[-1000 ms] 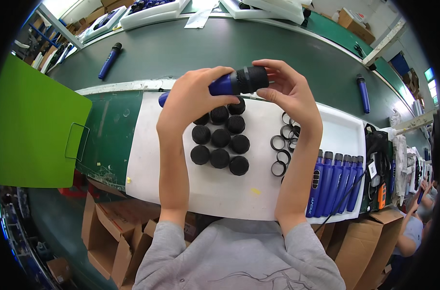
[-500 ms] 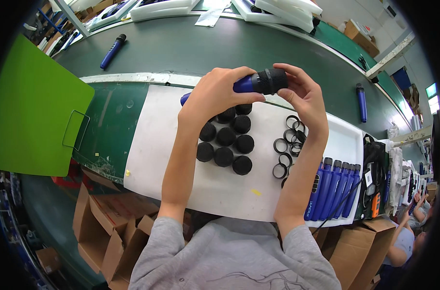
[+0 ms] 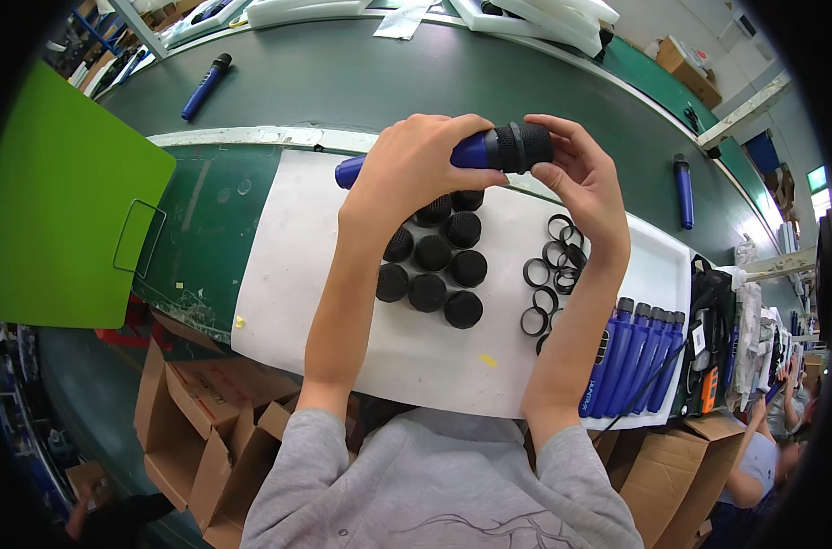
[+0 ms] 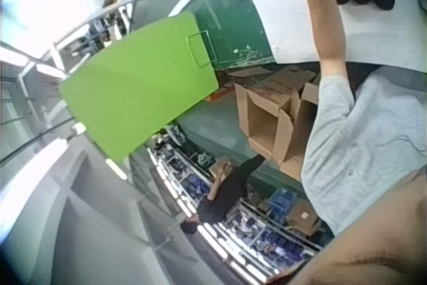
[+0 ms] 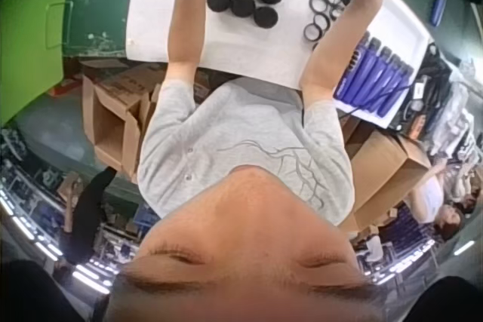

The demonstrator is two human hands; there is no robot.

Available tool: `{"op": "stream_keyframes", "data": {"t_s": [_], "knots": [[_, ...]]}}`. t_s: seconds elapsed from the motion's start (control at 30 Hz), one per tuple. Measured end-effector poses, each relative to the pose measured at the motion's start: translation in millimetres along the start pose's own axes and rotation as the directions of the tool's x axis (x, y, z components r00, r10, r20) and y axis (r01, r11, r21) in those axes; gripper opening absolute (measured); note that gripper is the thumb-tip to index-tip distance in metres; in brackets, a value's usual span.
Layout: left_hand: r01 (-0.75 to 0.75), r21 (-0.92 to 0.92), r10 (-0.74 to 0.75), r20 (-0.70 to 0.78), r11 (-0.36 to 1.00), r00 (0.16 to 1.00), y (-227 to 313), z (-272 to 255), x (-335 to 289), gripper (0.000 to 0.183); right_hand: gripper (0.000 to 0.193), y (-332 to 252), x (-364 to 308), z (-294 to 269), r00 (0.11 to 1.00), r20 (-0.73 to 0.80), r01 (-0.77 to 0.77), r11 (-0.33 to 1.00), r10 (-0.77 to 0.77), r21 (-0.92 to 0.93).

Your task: The person retrieves black textured caps from a cardboard box and arranges them on a white tray. They then pick up blue cylindrical flashlight bodies and screw the black caps onto them one by one. The person places the assembled flashlights on the green workbench.

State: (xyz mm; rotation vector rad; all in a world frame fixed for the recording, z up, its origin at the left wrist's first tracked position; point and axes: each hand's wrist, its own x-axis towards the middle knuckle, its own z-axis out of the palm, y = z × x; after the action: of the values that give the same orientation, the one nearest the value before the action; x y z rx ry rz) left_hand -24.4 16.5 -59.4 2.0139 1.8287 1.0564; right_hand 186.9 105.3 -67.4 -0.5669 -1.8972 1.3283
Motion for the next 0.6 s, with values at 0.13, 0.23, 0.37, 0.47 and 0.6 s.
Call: {"op": "stream_keyframes", "data": {"t_s": [0.13,0.23,0.37,0.47,0.6], "knots": [[-0.02,0.045,0.021,-0.026,0.999,0.999,-2,3,2,0.045,0.043,7,2,0,0.999,-0.022,-0.025,1.0,0.026,0.001],[-0.047,0.072,0.05,-0.039,0.996,0.998,-5,6,3,0.045,0.041,6,2,0,0.999,-0.022,-0.047,0.999,0.047,-0.01],[-0.052,0.104,0.057,-0.042,0.993,0.997,-6,8,3,0.045,0.04,7,2,-1,0.996,-0.014,-0.086,0.996,0.085,-0.023],[-0.051,0.115,0.056,-0.039,0.992,0.998,-5,10,3,0.045,0.039,8,2,-2,0.996,-0.022,-0.093,0.994,0.092,-0.049],[-0.001,0.125,0.003,-0.011,0.992,1.0,-5,15,4,0.045,0.037,5,2,-1,0.985,-0.058,-0.167,0.976,0.161,-0.141]]}}
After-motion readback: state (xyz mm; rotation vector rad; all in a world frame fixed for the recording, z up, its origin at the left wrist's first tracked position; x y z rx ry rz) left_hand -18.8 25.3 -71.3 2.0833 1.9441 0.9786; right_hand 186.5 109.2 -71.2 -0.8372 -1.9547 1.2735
